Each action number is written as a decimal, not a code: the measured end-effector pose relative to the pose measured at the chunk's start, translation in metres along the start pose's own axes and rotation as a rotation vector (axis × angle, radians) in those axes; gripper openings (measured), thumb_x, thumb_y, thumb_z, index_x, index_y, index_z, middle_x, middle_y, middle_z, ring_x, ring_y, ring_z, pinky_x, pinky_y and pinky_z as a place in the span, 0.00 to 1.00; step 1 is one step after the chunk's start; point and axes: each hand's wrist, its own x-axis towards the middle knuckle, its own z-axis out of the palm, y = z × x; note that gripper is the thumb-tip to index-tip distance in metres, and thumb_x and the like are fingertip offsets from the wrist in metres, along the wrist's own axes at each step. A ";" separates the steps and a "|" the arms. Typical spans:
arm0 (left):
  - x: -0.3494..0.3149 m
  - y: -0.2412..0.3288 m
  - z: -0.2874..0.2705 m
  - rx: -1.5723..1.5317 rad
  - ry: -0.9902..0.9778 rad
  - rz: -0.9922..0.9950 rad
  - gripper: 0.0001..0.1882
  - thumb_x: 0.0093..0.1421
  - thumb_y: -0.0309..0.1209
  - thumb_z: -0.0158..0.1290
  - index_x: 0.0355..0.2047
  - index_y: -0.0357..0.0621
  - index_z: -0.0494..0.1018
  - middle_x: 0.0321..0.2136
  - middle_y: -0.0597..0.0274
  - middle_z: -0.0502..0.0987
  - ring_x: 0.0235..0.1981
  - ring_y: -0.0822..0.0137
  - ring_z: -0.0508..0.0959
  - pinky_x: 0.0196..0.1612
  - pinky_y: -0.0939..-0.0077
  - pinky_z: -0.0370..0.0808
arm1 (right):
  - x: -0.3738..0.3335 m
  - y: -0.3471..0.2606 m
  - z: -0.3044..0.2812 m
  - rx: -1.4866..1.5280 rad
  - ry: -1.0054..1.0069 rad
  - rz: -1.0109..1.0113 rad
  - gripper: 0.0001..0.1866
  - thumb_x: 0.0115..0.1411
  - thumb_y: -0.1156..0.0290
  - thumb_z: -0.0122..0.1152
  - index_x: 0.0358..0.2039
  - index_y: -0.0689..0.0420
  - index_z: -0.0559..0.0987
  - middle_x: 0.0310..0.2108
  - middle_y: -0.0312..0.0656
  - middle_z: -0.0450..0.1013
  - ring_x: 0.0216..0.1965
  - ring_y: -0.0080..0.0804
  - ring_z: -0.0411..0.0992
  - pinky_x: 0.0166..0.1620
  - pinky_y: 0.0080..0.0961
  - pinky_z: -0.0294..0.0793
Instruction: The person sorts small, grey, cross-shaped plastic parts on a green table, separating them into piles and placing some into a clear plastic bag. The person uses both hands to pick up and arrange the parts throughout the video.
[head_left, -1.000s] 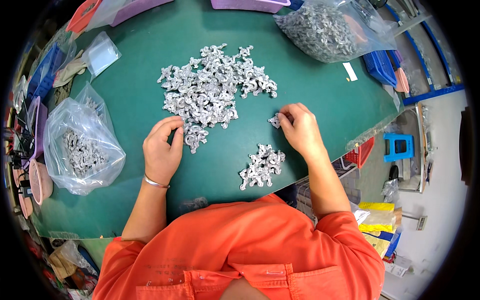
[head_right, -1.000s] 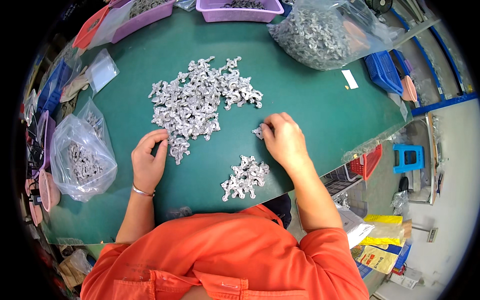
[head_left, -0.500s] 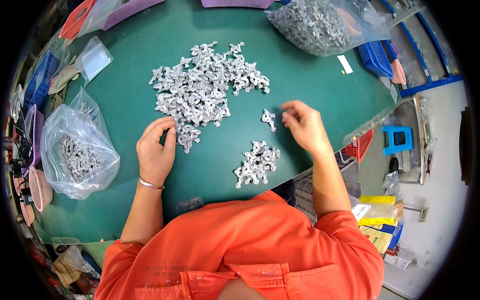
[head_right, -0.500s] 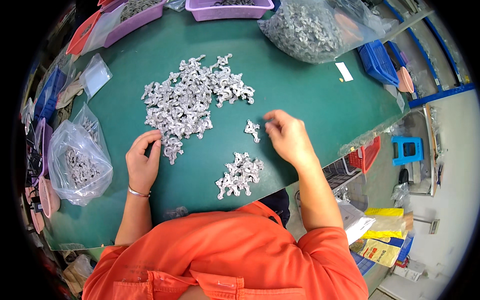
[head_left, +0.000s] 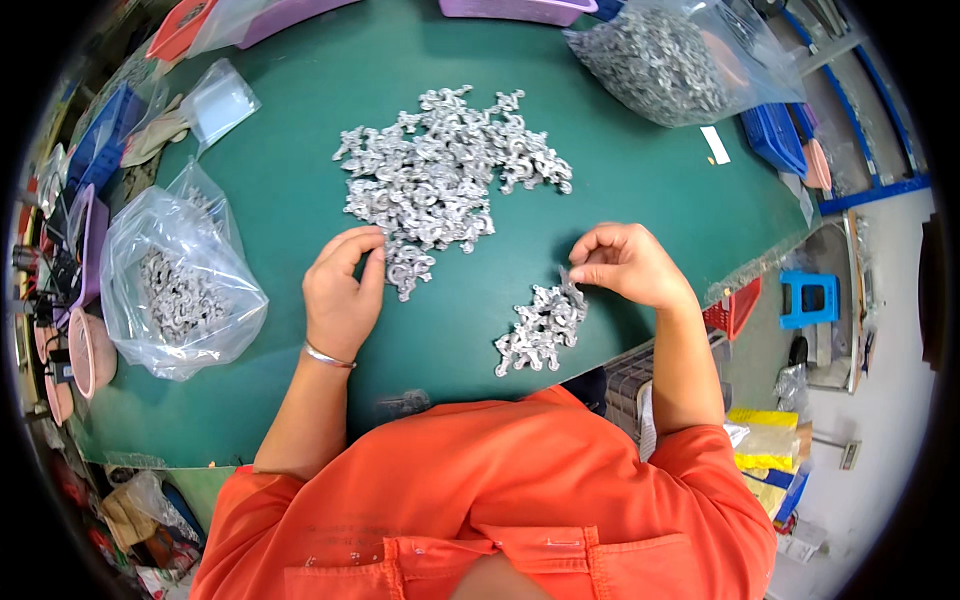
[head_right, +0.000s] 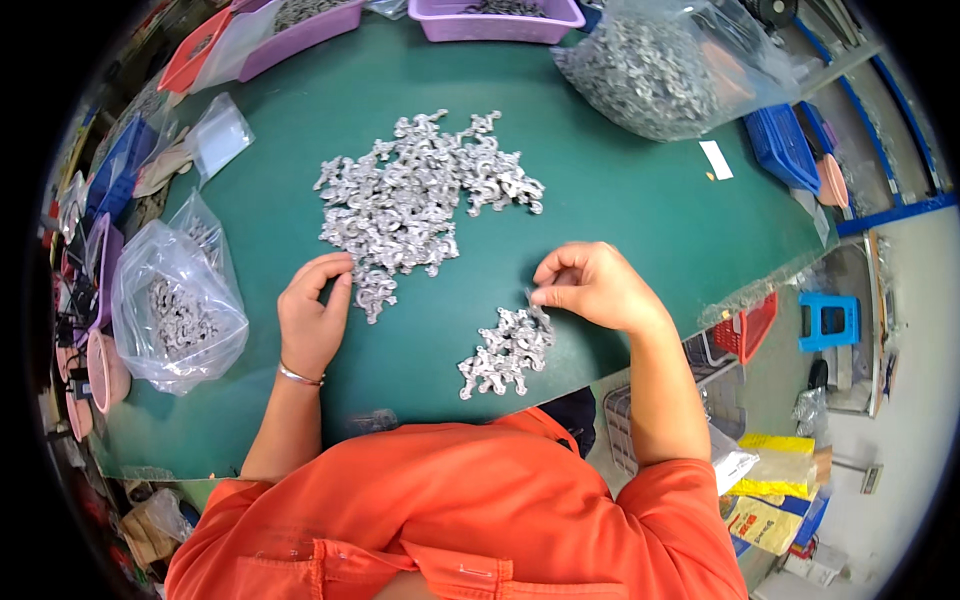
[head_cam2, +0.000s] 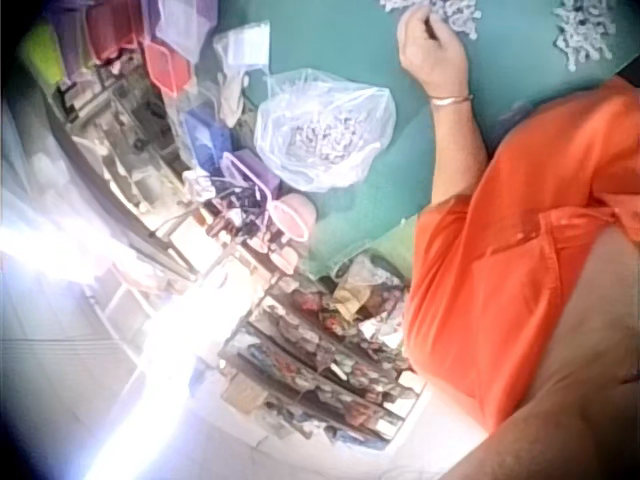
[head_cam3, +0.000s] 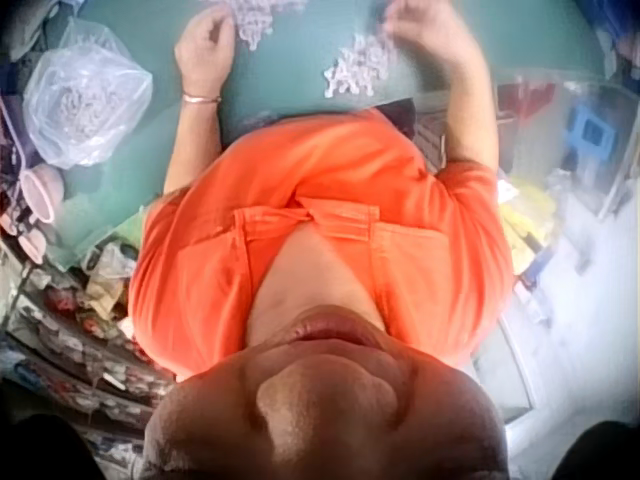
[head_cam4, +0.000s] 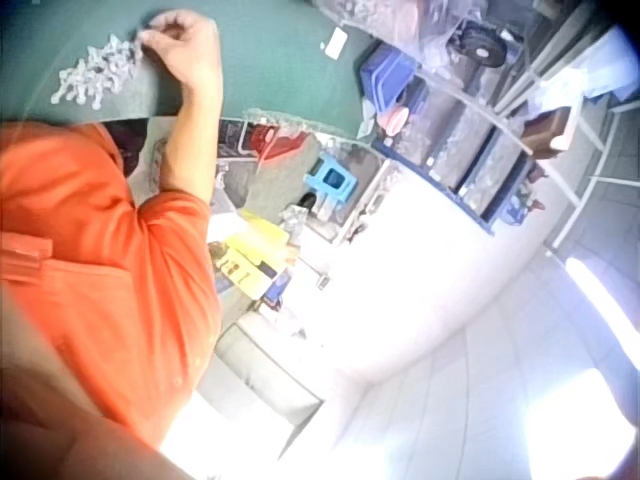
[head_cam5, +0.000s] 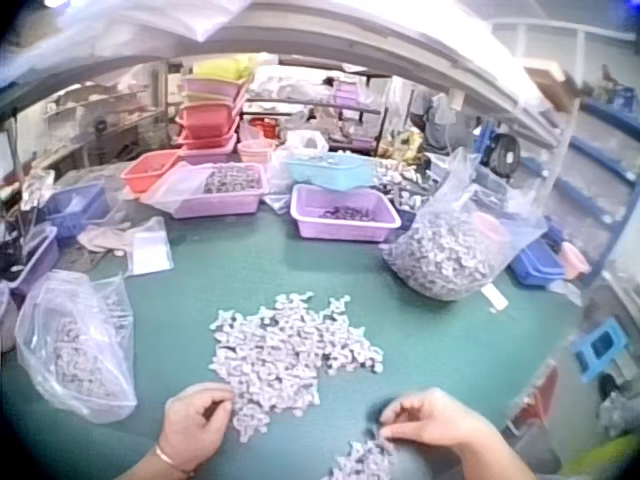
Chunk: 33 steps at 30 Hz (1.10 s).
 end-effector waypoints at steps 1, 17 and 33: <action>0.000 0.000 -0.002 -0.002 0.007 -0.008 0.05 0.56 0.20 0.57 0.34 0.36 0.78 0.37 0.53 0.82 0.39 0.55 0.82 0.44 0.69 0.78 | 0.006 -0.005 0.006 -0.211 0.082 -0.150 0.07 0.53 0.78 0.69 0.32 0.61 0.80 0.28 0.40 0.75 0.28 0.29 0.76 0.31 0.26 0.75; -0.002 0.000 0.000 -0.009 0.009 -0.020 0.05 0.56 0.21 0.56 0.34 0.36 0.78 0.37 0.51 0.81 0.38 0.54 0.82 0.42 0.68 0.79 | 0.058 -0.015 0.049 -0.032 0.201 -0.029 0.05 0.58 0.76 0.64 0.32 0.62 0.77 0.27 0.33 0.75 0.28 0.16 0.71 0.33 0.17 0.73; -0.005 0.011 0.001 -0.110 -0.037 -0.095 0.06 0.59 0.21 0.56 0.36 0.34 0.79 0.37 0.53 0.82 0.36 0.64 0.82 0.42 0.75 0.77 | 0.038 -0.030 0.046 -0.237 0.160 -0.229 0.05 0.54 0.74 0.63 0.31 0.61 0.78 0.25 0.44 0.75 0.28 0.34 0.74 0.34 0.31 0.74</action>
